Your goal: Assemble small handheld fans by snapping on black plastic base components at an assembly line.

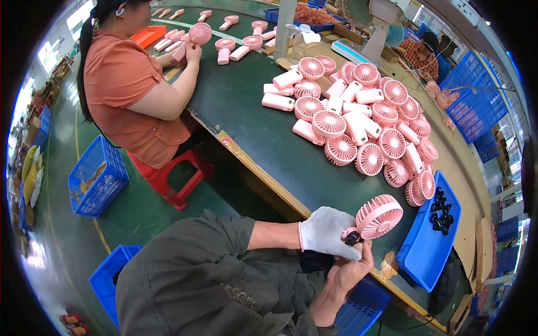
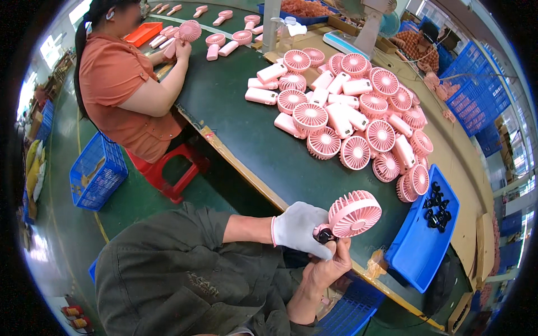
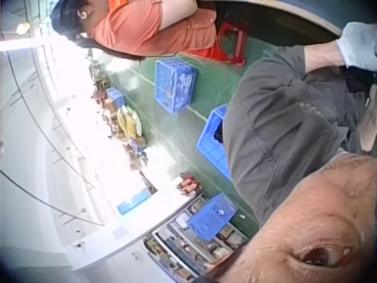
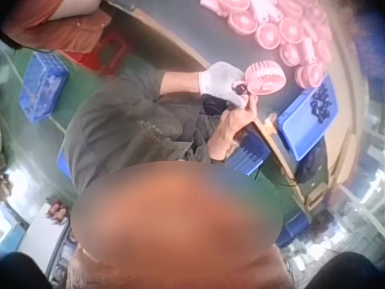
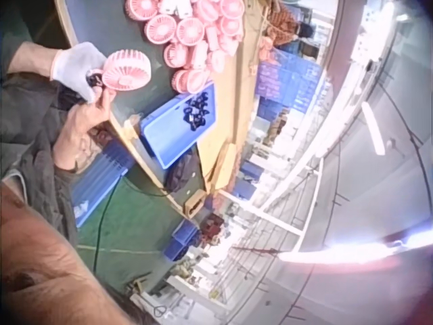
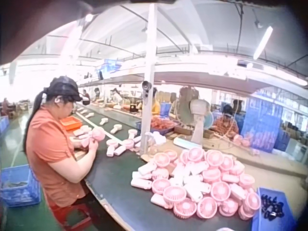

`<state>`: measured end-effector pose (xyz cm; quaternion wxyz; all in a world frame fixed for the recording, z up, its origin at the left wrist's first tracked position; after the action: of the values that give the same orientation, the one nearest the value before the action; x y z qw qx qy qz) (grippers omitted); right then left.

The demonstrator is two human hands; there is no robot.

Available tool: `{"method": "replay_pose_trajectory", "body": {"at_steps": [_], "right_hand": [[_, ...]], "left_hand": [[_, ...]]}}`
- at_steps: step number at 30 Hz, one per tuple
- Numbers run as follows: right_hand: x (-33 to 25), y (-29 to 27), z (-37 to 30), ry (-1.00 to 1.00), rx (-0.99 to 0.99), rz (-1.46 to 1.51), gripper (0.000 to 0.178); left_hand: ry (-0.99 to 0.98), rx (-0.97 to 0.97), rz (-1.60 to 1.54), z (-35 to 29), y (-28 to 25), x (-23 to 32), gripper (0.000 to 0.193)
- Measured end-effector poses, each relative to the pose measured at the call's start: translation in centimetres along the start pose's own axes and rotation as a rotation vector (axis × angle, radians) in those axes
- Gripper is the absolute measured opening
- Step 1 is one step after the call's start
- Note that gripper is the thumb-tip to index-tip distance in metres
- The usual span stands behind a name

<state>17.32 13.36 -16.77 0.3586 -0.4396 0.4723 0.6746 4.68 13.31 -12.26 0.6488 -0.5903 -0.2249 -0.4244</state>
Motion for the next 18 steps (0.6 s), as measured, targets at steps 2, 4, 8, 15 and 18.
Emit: {"method": "replay_pose_trajectory", "body": {"at_steps": [2, 4, 8, 15, 18], "right_hand": [[0.8, -0.9, -0.1, 0.016, 0.044, -0.016, 0.021], [1.3, -1.0, 0.1, 0.076, 0.04, 0.05, 0.027], [2.3, -2.4, 0.5, 0.041, 0.109, 0.189, 0.031], [1.2, -0.5, 0.2, -0.02, 0.026, 0.039, 0.05], [3.0, -1.4, -0.4, 0.196, -0.011, 0.173, 0.058]], "left_hand": [[-0.016, -0.092, 0.007, 0.5, 1.1, -0.2, 0.037], [0.068, 0.157, -0.017, -0.1, -0.4, -0.5, 0.036], [0.054, 0.243, -0.088, 0.5, -1.5, -2.0, 0.022], [-0.358, -0.232, -0.592, 0.7, 4.1, -3.1, 0.025], [-0.013, -0.334, -0.498, 0.8, 5.4, -0.6, 0.053]]}}
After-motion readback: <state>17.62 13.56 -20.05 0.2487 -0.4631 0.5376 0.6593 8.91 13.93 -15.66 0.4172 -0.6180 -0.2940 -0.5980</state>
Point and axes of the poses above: each hand's wrist, its own z-axis towards the middle knuckle, its own y-axis out of the palm, x = y × z, the point moved 9 cm from there along z, towards the middle knuckle, and after that the axes turned 9 degrees about -x, right-handed, at the moved point
